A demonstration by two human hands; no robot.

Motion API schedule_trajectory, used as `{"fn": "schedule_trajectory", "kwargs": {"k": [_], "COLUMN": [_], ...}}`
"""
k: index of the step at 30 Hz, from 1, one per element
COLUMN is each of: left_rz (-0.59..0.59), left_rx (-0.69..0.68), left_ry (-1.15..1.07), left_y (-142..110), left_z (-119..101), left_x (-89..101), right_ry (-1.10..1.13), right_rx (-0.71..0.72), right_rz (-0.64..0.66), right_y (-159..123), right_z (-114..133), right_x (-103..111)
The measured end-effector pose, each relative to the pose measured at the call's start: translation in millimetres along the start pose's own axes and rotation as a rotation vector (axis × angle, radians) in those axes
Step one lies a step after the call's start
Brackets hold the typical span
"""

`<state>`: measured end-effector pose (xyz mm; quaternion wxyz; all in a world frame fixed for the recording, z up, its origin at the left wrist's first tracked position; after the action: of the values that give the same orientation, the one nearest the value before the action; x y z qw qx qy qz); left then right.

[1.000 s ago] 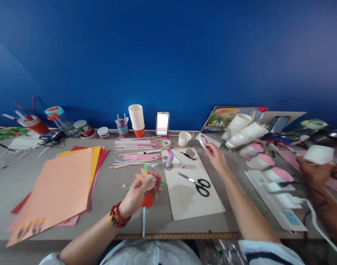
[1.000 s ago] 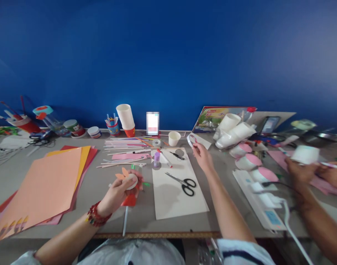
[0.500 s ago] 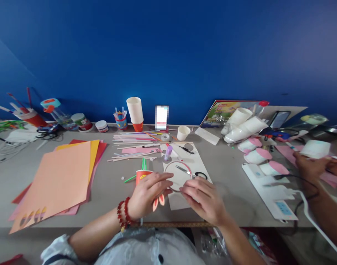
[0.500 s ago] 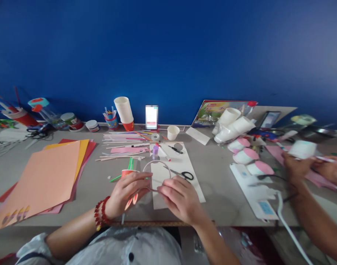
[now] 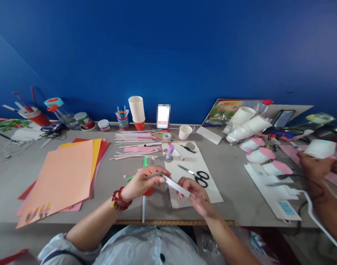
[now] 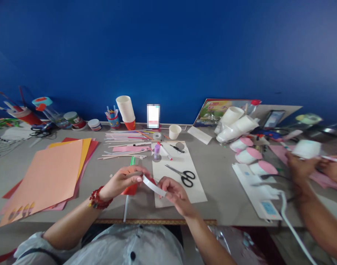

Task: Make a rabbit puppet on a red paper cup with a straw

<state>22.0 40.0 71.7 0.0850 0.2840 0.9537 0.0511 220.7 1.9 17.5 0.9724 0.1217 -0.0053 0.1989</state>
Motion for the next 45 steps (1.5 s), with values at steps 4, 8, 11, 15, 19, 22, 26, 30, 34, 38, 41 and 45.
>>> {"fn": "schedule_trajectory", "kwargs": {"k": [4,8,11,15,19,22,26,30,34,38,41,45], "left_rz": [0.030,-0.148,-0.221,-0.242,-0.268,-0.283,-0.302,-0.326,-0.337,-0.348,-0.346,-0.350], "left_rx": [-0.050,-0.181,-0.247,-0.297,-0.325,-0.351,-0.356,-0.343,-0.343,-0.347,-0.350,-0.326], "left_ry": [0.063,0.210,0.295,0.359,0.385,0.394,0.408,0.391,0.381,0.407,0.402,0.372], "left_y": [-3.5,-10.7,-15.0,-16.9,-17.3,-17.2,-16.2,-14.4,-12.8,-12.0,-11.4,-11.0], "left_z": [0.5,4.5,8.7,9.6,9.6,10.0,9.7,11.2,13.6,13.6,12.7,11.8], "left_x": [-5.0,-8.3,-13.2,-19.8,-22.6,-23.1,-22.4,-19.9,-17.7,-16.4,-15.6,-13.7], "right_ry": [-0.109,-0.413,-0.623,-0.780,-0.713,-0.702,-0.712,-0.773,-0.749,-0.771,-0.842,-0.875], "right_rx": [-0.006,0.005,0.116,0.196,0.182,0.177,0.154,0.150,0.173,0.188,0.218,0.258], "right_rz": [-0.096,-0.484,-0.589,-0.628,-0.713,-0.732,-0.714,-0.658,-0.658,-0.640,-0.605,-0.562], "right_y": [8.0,8.8,6.8,6.7,8.1,9.9,12.9,14.6,13.2,15.6,17.7,16.4], "right_z": [-1.8,10.7,24.9,32.0,30.2,30.8,33.7,36.8,33.7,31.6,36.7,43.7], "right_x": [1.1,7.9,-1.9,-19.6,-29.0,-32.9,-32.5,-31.9,-31.3,-31.3,-32.2,-31.6]}}
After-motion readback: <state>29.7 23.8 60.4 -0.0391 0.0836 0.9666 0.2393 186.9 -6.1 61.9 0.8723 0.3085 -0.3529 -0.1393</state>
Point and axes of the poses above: each hand's wrist, its own y-axis towards the middle knuckle, its own x-axis out of the back of the hand, z = x × y, the point moved 4 cm from there along y, towards the middle knuckle, and after that the axes turned 15 degrees about -y, right-handed, at the moved point
